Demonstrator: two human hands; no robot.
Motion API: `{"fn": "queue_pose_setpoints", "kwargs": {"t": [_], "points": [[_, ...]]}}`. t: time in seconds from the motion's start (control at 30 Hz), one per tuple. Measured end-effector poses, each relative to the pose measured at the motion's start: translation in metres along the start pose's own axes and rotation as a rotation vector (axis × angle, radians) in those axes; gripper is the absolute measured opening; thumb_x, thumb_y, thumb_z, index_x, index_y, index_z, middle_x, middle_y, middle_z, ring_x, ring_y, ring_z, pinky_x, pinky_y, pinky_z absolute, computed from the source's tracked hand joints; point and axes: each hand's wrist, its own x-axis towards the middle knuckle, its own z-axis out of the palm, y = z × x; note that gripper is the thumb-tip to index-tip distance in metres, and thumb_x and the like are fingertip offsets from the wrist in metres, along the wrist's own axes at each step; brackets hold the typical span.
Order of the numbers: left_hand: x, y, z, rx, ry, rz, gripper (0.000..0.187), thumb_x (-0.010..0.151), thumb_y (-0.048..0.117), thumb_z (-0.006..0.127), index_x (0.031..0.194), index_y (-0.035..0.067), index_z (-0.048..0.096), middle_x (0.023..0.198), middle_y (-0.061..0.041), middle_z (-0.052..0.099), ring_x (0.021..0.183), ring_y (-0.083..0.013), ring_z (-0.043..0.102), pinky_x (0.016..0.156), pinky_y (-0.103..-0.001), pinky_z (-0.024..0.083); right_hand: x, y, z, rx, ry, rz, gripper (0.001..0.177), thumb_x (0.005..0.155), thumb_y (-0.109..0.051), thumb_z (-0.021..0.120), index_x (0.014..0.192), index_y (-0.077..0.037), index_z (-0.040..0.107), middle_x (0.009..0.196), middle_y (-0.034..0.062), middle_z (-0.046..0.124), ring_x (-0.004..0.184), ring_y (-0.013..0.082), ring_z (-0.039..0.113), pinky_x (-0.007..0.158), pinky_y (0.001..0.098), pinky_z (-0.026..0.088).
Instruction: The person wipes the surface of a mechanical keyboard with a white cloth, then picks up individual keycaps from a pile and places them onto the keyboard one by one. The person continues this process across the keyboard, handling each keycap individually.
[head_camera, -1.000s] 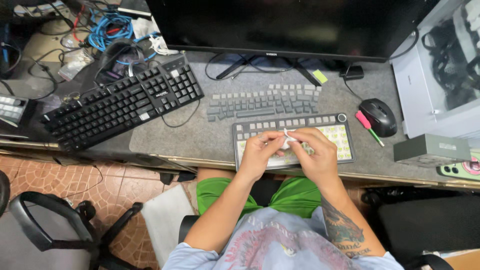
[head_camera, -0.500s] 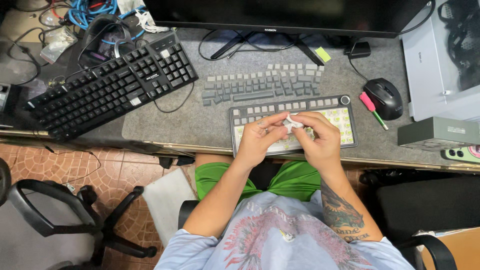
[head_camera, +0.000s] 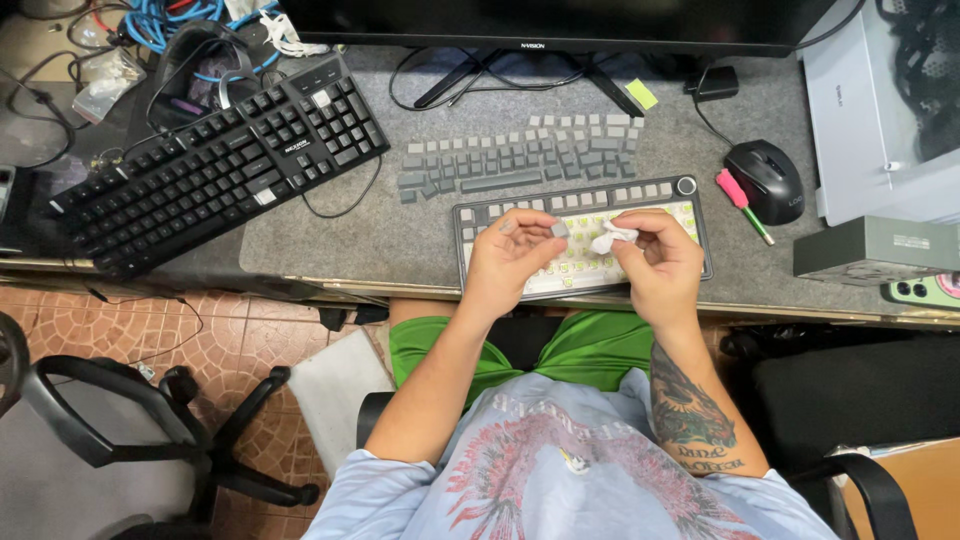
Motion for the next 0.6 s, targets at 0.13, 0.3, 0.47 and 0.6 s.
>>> {"fn": "queue_pose_setpoints", "kwargs": {"t": [0.13, 0.3, 0.47, 0.6], "points": [[0.005, 0.031, -0.001, 0.693, 0.146, 0.278, 0.025, 0.085, 0.000, 0.079, 0.108, 0.002, 0.069, 0.104, -0.009, 0.063, 0.091, -0.0171, 0.064, 0.080, -0.031, 0.056, -0.001, -0.005, -0.005, -0.087, 0.010, 0.004, 0.022, 0.096, 0.009, 0.066, 0.118, 0.003, 0.065, 0.117, 0.0081, 0.066, 0.106, 0.0137, 0.065, 0.096, 0.0275, 0.052], [0.016, 0.033, 0.011, 1.000, -0.015, 0.386, 0.021, 0.084, 0.007, 0.077, 0.104, 0.007, 0.069, 0.098, -0.007, 0.067, 0.095, -0.0255, 0.065, 0.085, -0.039, 0.053, 0.000, -0.015, -0.007, -0.361, 0.035, -0.036, 0.020, 0.094, 0.002, 0.071, 0.114, 0.001, 0.070, 0.109, 0.0060, 0.070, 0.096, 0.0118, 0.063, 0.085, 0.0256, 0.049], [0.023, 0.019, 0.020, 1.277, -0.072, 0.458, 0.017, 0.085, 0.014, 0.076, 0.100, 0.009, 0.072, 0.098, -0.005, 0.066, 0.100, -0.0293, 0.060, 0.084, -0.045, 0.044, -0.005, -0.022, -0.011, -0.386, 0.054, -0.052, 0.021, 0.093, 0.001, 0.072, 0.113, 0.000, 0.071, 0.108, 0.0064, 0.070, 0.095, 0.0125, 0.063, 0.083, 0.0258, 0.049], [0.026, 0.023, 0.021, 1.403, -0.077, 0.469, 0.015, 0.082, 0.017, 0.076, 0.095, 0.010, 0.075, 0.098, -0.005, 0.065, 0.099, -0.0281, 0.057, 0.085, -0.044, 0.041, -0.008, -0.027, -0.015, -0.376, 0.052, -0.059, 0.021, 0.092, 0.000, 0.072, 0.113, -0.001, 0.071, 0.108, 0.0065, 0.071, 0.094, 0.0123, 0.064, 0.082, 0.0254, 0.050]]}}
